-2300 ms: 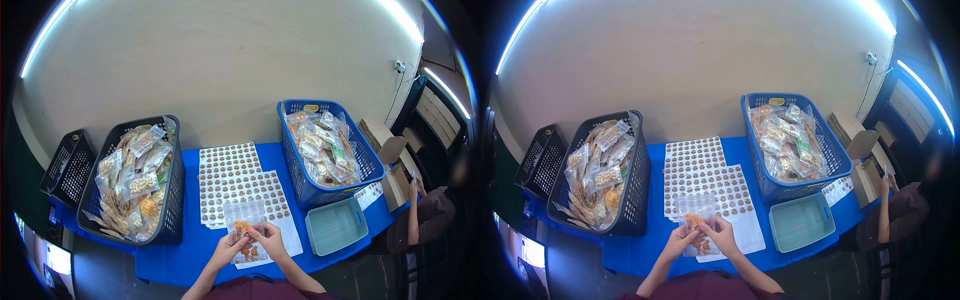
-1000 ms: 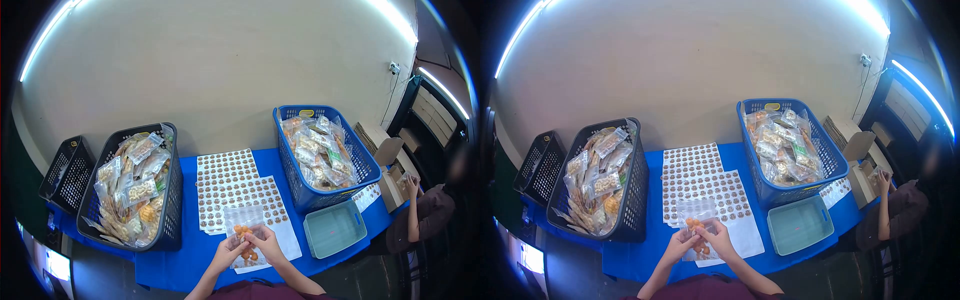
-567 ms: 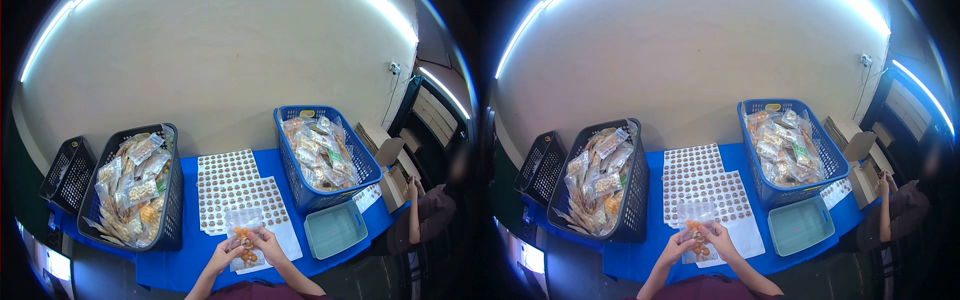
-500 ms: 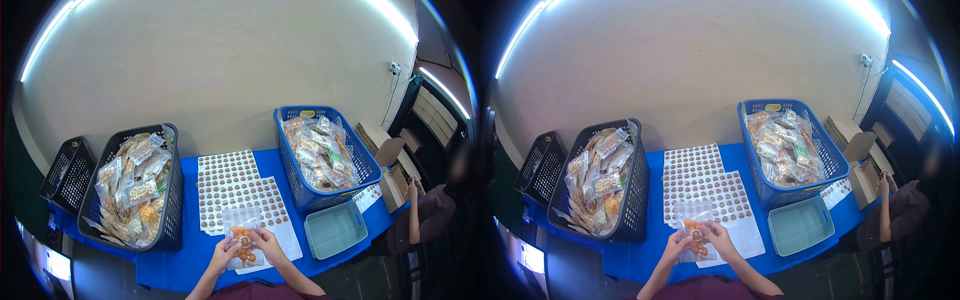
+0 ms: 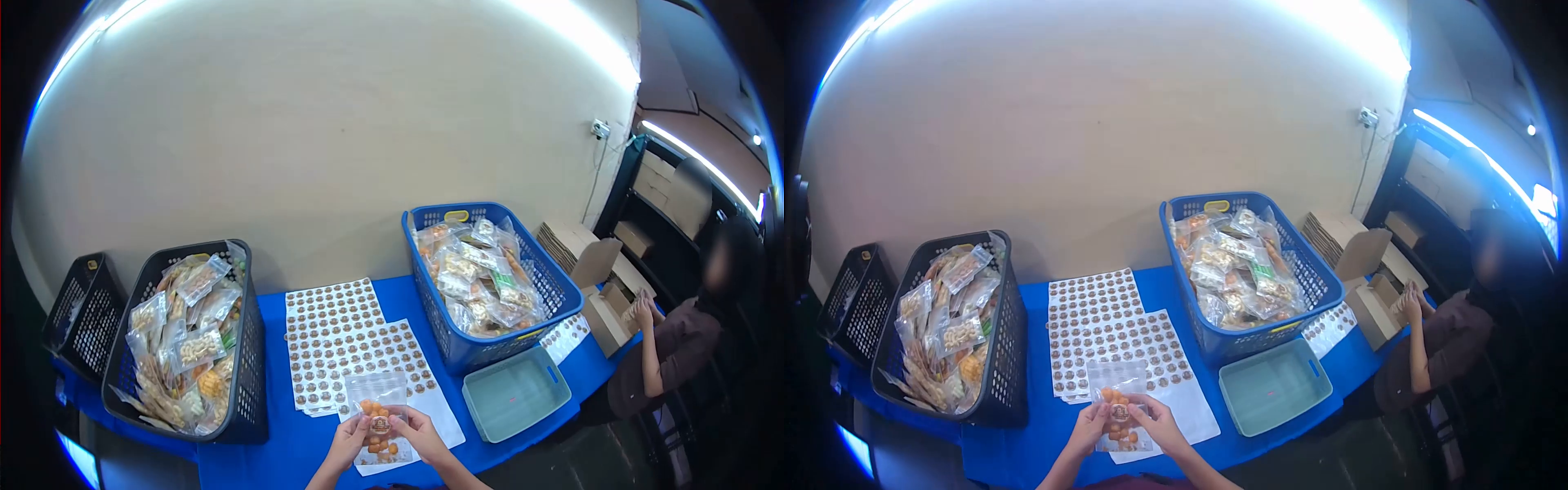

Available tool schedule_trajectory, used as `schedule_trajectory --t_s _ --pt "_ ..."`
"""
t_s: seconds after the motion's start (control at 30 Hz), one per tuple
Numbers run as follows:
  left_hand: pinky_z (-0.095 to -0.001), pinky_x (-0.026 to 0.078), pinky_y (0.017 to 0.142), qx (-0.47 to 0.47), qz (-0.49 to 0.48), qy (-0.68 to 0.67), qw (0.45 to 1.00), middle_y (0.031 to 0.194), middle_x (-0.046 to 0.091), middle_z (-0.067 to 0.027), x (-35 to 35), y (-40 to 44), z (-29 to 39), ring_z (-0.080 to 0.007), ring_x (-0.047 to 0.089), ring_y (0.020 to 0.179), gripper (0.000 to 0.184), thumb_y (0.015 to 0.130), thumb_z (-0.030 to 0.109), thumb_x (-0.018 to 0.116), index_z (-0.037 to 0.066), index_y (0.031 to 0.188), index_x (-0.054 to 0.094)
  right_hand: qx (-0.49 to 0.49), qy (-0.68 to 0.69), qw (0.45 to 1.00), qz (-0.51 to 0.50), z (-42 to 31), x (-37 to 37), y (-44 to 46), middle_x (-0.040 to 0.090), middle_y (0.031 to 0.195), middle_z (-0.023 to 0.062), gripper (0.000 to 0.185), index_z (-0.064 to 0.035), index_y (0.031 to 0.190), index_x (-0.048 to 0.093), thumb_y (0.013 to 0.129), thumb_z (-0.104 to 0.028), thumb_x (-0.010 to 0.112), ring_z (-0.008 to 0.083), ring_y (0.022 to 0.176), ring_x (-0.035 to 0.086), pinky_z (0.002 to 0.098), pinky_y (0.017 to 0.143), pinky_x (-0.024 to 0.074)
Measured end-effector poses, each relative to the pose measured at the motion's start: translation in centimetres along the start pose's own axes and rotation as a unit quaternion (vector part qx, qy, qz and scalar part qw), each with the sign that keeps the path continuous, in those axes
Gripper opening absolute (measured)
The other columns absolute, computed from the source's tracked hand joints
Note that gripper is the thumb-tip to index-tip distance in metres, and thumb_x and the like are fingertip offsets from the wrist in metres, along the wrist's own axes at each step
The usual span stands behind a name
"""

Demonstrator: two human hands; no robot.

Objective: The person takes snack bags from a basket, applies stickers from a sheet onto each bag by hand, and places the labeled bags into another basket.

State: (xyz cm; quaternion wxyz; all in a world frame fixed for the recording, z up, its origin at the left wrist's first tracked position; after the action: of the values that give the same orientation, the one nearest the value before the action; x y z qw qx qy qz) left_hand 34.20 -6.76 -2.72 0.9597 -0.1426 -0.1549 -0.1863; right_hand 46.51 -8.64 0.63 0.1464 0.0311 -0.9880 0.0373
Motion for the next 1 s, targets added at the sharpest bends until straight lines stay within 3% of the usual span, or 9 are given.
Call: schedule_trajectory --t_s 0.07,0.17,0.37,0.47,0.57,0.67,0.77,0.9,1.0 --pt "-0.0225 0.049 0.067 -0.013 -0.009 -0.042 0.999 0.095 0.058 -0.0107 1.4 -0.1 0.4 -0.0145 0.059 0.079 0.037 0.089 0.025 0.045 -0.006 0.109 0.046 -0.027 -0.025 0.999 0.040 -1.3 -0.3 -1.0 0.055 0.099 0.0070 0.033 0.0016 0.110 0.049 0.082 -0.014 0.058 0.0096 0.084 0.054 0.0238 0.074 0.0458" --pt "-0.0227 0.050 0.067 0.031 -0.020 0.063 0.997 0.096 0.057 -0.0119 3.3 -0.6 1.2 -0.0157 0.059 0.081 0.035 0.089 0.021 0.047 -0.007 0.110 0.045 -0.060 -0.055 0.993 0.080 -0.9 -1.1 -2.3 0.054 0.101 0.0075 0.035 0.0017 0.110 0.046 0.081 -0.013 0.058 0.0116 0.087 0.055 0.0244 0.073 0.0466" --pt "-0.0221 0.048 0.067 0.026 -0.059 0.107 0.992 0.094 0.058 -0.0110 4.1 -0.8 -0.3 -0.0122 0.057 0.081 0.032 0.088 0.018 0.048 -0.007 0.108 0.046 0.002 0.018 0.996 0.091 1.4 -2.0 -4.4 0.049 0.107 0.0097 0.041 0.0027 0.113 0.040 0.079 -0.008 0.060 0.0165 0.093 0.054 0.0221 0.073 0.0480" --pt "-0.0212 0.047 0.067 0.039 -0.063 0.087 0.993 0.092 0.059 -0.0103 4.4 -0.7 -0.3 -0.0108 0.057 0.079 0.031 0.088 0.018 0.048 -0.007 0.107 0.047 -0.036 -0.088 0.990 0.102 1.1 -2.0 -5.1 0.050 0.104 0.0092 0.039 0.0012 0.114 0.041 0.080 -0.011 0.059 0.0186 0.090 0.056 0.0244 0.070 0.0492" --pt "-0.0249 0.046 0.074 0.042 -0.058 0.060 0.996 0.095 0.059 -0.0091 4.2 -0.6 0.1 -0.0129 0.057 0.083 0.033 0.088 0.020 0.048 -0.005 0.109 0.048 -0.074 -0.080 0.988 0.112 1.1 -1.1 -5.5 0.049 0.106 0.0102 0.041 0.0008 0.116 0.040 0.081 -0.012 0.057 0.0190 0.091 0.056 0.0247 0.070 0.0489" --pt "-0.0255 0.046 0.074 0.009 -0.069 0.078 0.995 0.097 0.058 -0.0099 5.2 -1.2 1.6 -0.0142 0.057 0.085 0.032 0.086 0.017 0.051 -0.004 0.110 0.047 -0.090 0.000 0.989 0.115 1.1 -1.5 -5.6 0.051 0.104 0.0097 0.038 0.0013 0.113 0.041 0.082 -0.013 0.057 0.0151 0.086 0.057 0.0238 0.066 0.0486" --pt "-0.0259 0.046 0.075 0.020 -0.118 0.091 0.989 0.101 0.056 -0.0112 5.8 -1.6 0.6 -0.0154 0.056 0.089 0.034 0.085 0.014 0.053 -0.005 0.112 0.044 -0.047 -0.002 0.992 0.121 0.9 -2.9 -5.8 0.055 0.092 0.0064 0.025 0.0025 0.104 0.047 0.084 -0.011 0.054 0.0092 0.078 0.055 0.0209 0.067 0.0449" --pt "-0.0271 0.044 0.083 -0.015 -0.130 0.079 0.988 0.107 0.052 -0.0132 7.0 -2.6 0.9 -0.0159 0.053 0.096 0.038 0.085 0.009 0.052 -0.007 0.116 0.037 -0.065 -0.033 0.985 0.156 0.3 -4.1 -5.2 0.059 0.078 0.0039 0.016 0.0031 0.088 0.055 0.085 -0.013 0.053 0.0069 0.073 0.054 0.0197 0.064 0.0432" --pt "-0.0275 0.044 0.083 -0.023 -0.144 0.075 0.986 0.108 0.051 -0.0132 7.0 -2.9 1.4 -0.0165 0.051 0.099 0.040 0.085 0.008 0.052 -0.007 0.118 0.035 -0.077 0.007 0.987 0.140 -0.5 -3.5 -5.2 0.059 0.079 0.0039 0.015 0.0020 0.087 0.055 0.085 -0.013 0.053 0.0063 0.071 0.053 0.0196 0.064 0.0425"
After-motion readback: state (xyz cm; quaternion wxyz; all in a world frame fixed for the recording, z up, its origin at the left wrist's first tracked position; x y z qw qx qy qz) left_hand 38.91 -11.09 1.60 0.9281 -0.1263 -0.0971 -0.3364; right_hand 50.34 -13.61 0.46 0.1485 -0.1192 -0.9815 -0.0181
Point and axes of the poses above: each hand's wrist, its own y-axis towards the middle knuckle, its own x-axis out of the palm, z = x × y, the point moved 7 cm from there along y, towards the middle knuckle
